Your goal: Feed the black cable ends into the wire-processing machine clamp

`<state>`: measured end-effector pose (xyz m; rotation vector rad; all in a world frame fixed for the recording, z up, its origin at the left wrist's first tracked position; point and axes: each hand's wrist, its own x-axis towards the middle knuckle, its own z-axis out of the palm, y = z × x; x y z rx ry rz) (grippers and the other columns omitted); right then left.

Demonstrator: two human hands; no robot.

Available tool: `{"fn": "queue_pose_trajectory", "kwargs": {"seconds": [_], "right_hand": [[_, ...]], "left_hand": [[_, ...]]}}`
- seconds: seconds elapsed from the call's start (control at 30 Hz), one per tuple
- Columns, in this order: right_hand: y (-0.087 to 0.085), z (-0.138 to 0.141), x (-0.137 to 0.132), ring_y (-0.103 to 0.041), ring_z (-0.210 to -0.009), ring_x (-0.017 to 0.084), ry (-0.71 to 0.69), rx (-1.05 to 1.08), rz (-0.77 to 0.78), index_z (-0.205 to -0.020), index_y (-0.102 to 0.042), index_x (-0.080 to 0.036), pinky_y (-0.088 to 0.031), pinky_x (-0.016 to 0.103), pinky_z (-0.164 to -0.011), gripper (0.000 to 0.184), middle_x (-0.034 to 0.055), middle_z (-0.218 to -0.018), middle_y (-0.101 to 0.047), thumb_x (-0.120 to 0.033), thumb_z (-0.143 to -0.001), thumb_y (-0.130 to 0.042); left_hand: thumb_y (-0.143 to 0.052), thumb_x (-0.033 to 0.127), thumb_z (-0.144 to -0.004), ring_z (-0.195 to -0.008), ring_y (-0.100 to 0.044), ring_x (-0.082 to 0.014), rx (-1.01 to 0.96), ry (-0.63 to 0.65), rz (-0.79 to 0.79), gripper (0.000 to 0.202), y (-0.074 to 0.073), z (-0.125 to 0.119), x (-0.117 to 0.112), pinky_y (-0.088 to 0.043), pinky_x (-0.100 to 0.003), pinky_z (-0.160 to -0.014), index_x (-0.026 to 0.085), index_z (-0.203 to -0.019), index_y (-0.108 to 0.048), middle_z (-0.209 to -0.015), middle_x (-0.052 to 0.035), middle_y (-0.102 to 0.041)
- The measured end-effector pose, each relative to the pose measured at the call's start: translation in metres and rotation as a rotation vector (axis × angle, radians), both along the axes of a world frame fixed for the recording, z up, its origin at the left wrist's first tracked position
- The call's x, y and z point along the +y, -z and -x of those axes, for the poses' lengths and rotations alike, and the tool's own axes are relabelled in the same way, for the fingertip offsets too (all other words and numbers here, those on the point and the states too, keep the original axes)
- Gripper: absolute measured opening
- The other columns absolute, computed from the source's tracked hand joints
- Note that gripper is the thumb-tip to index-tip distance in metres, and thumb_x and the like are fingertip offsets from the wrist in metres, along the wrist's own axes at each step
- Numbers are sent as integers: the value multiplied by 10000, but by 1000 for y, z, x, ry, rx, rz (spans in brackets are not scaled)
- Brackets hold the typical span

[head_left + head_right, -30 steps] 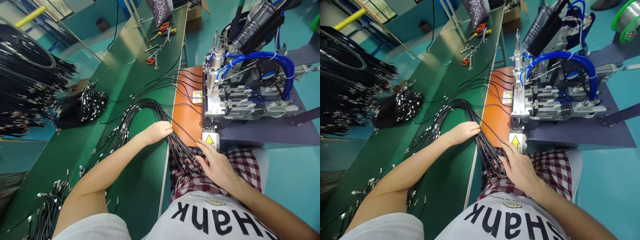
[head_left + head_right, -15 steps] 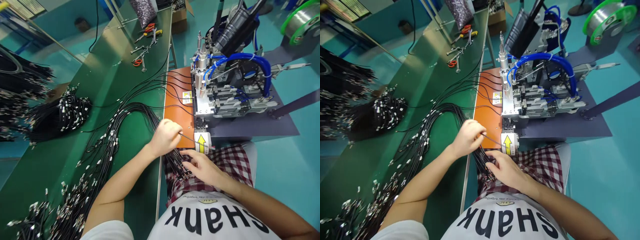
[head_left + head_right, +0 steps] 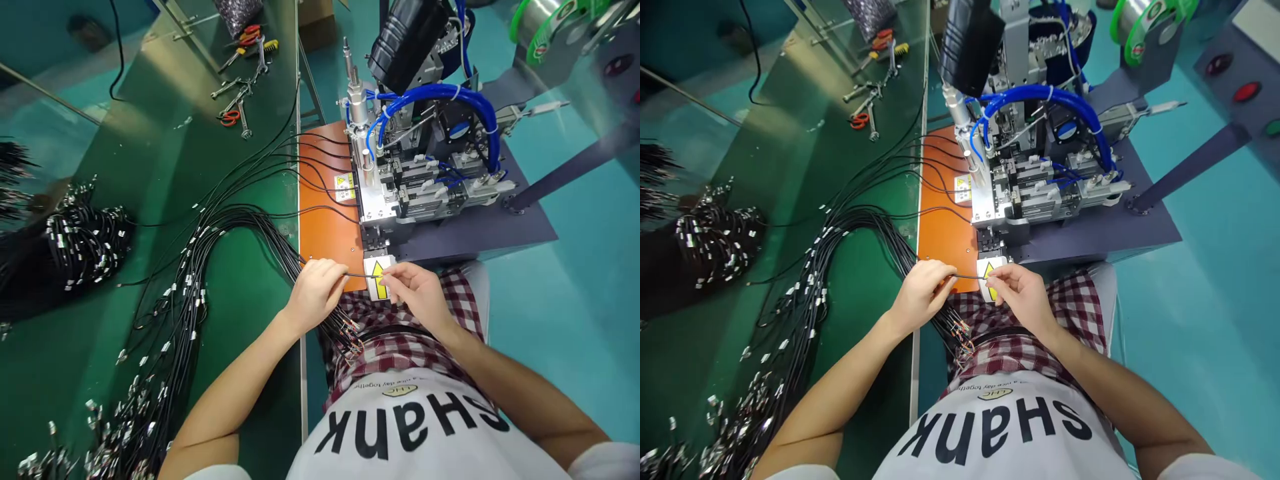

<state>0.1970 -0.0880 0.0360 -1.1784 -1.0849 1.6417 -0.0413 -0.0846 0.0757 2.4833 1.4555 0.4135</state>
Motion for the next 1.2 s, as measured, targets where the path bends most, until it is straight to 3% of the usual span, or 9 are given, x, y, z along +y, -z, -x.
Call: {"fn": "queue_pose_trajectory", "kwargs": {"seconds": [0.13, 0.2, 0.33, 0.43, 0.6, 0.8, 1.0, 1.2], "right_hand": [[1, 4, 2, -571, -533, 112, -17, -12, -61, -913, -696, -175, -458, 264, -547, 242, -20, -638, -642, -405, -860, -747], [0, 1, 1, -571, -552, 117, -3, -70, -120, -920, -707, -185, -458, 268, -554, 227, -16, -655, -641, -403, -865, -741], [-2, -11, 2, -557, -603, 121, 50, -159, -175, -984, -733, -202, -468, 273, -580, 221, 6, -745, -667, -391, -869, -736], [-2, -19, 6, -548, -604, 112, 66, -50, -73, -1041, -720, -213, -467, 267, -578, 272, 18, -848, -705, -412, -856, -746], [0, -19, 12, -480, -556, 86, 14, 130, 38, -917, -717, -200, -391, 244, -526, 256, 6, -798, -691, -443, -847, -754], [-2, -10, 17, -460, -542, 85, 18, 131, 7, -850, -703, -205, -395, 239, -531, 238, -38, -659, -595, -407, -791, -814], [-3, -2, 9, -489, -541, 90, 5, 49, -34, -860, -691, -210, -441, 249, -534, 244, -29, -686, -619, -423, -804, -796], [0, 1, 9, -482, -535, 90, 29, 110, -44, -865, -693, -215, -431, 248, -517, 269, -23, -701, -625, -456, -797, -792]], "left_hand": [[-486, 311, -1017, -945, -593, -225, -26, 42, 48, 203, -6, -22, -1, -416, -399, -878, 184, -1132, -597, -989, -79, -675], [-467, 312, -1029, -940, -597, -220, -96, 98, 108, 233, -9, -36, 3, -438, -381, -851, 183, -1177, -592, -994, -83, -676], [-424, 265, -1050, -812, -594, -160, -351, 151, 212, 223, -13, -52, 14, -470, -296, -739, 186, -1048, -633, -889, -54, -654], [-505, 266, -1023, -768, -592, -136, -474, 109, 208, 158, -10, -54, 18, -473, -268, -699, 190, -999, -642, -876, -40, -661], [-570, 258, -988, -732, -581, -131, -531, 46, 139, 118, -6, -57, 16, -470, -267, -676, 182, -951, -652, -844, -37, -660], [-592, 251, -971, -692, -546, -119, -567, 6, 144, 119, -8, -56, 14, -443, -254, -635, 178, -894, -647, -793, -22, -636], [-629, 280, -951, -676, -548, -121, -646, -72, 157, 126, -4, -55, 10, -449, -252, -618, 181, -889, -675, -760, -16, -624], [-643, 268, -942, -684, -554, -121, -674, -91, 161, 114, -3, -56, 9, -460, -253, -621, 179, -876, -670, -762, -16, -622]]}}
